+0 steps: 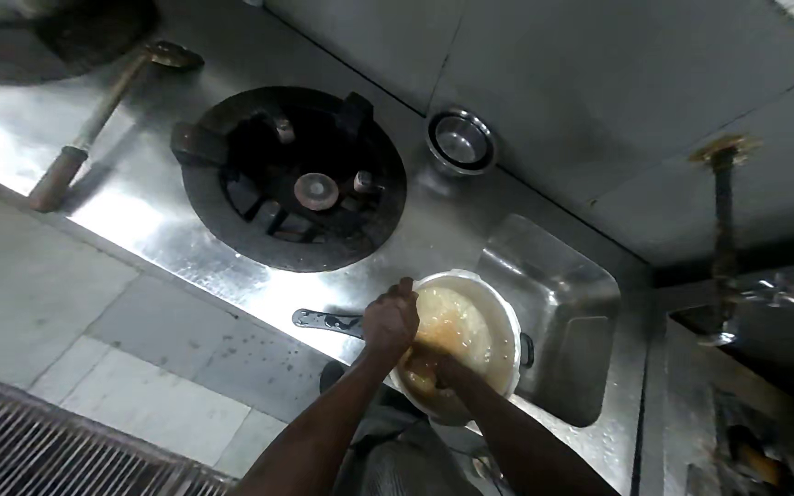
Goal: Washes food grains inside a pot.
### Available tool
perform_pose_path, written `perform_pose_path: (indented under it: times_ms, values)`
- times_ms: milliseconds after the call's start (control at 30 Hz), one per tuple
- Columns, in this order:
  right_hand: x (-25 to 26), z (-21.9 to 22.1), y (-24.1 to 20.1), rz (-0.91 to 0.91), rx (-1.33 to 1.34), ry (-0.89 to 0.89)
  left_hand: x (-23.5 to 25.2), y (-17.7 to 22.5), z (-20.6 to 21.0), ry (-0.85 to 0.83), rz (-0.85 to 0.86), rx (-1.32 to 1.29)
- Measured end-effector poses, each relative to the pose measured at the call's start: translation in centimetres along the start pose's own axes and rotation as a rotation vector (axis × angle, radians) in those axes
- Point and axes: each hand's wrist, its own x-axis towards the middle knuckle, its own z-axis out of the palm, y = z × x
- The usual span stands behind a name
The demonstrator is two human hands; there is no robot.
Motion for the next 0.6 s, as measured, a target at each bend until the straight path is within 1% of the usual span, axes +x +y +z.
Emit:
perform_pose_path:
  times_ms: [67,133,200,300,400,500,567,600]
  values:
    - [0.1,-0.2,-0.8,-0.096,0.06,0.039,-0.1,-0.1,-0.1,0.004,0.005,-0.013]
    - [-0.2,-0.4,-1.5,-0.153,0.156,0.161,-0.1,0.0,-0.2,-0.005,0.006,-0.001]
    - [-0.4,-0.9,-1.4,-0.119,0.205,0.257,0.0,0.2,-0.4,-0.036,-0.007,0.004]
    - [-0.7,-1.8,-0.5,-0.026,0.242,0.373,0.0,0.0,-0.3,-0.011,0.002,-0.016]
    - [-0.6,-3.3,0.5,0.039,0.19,0.43,-0.1,-0.1,-0.1,0.006,0.007,-0.025]
    - [-0.4,-4.9,0.9,-0.001,0.096,0.429,-0.1,-0.1,-0.1,0.015,0.012,-0.03]
    - [1.2,-5.6,1.4,0.018,0.092,0.462,0.0,-0.1,-0.1,0.01,0.016,-0.029]
    - [2.3,-5.8,1.7,0.028,0.136,0.485,0.0,-0.1,-0.1,0.007,0.015,-0.028]
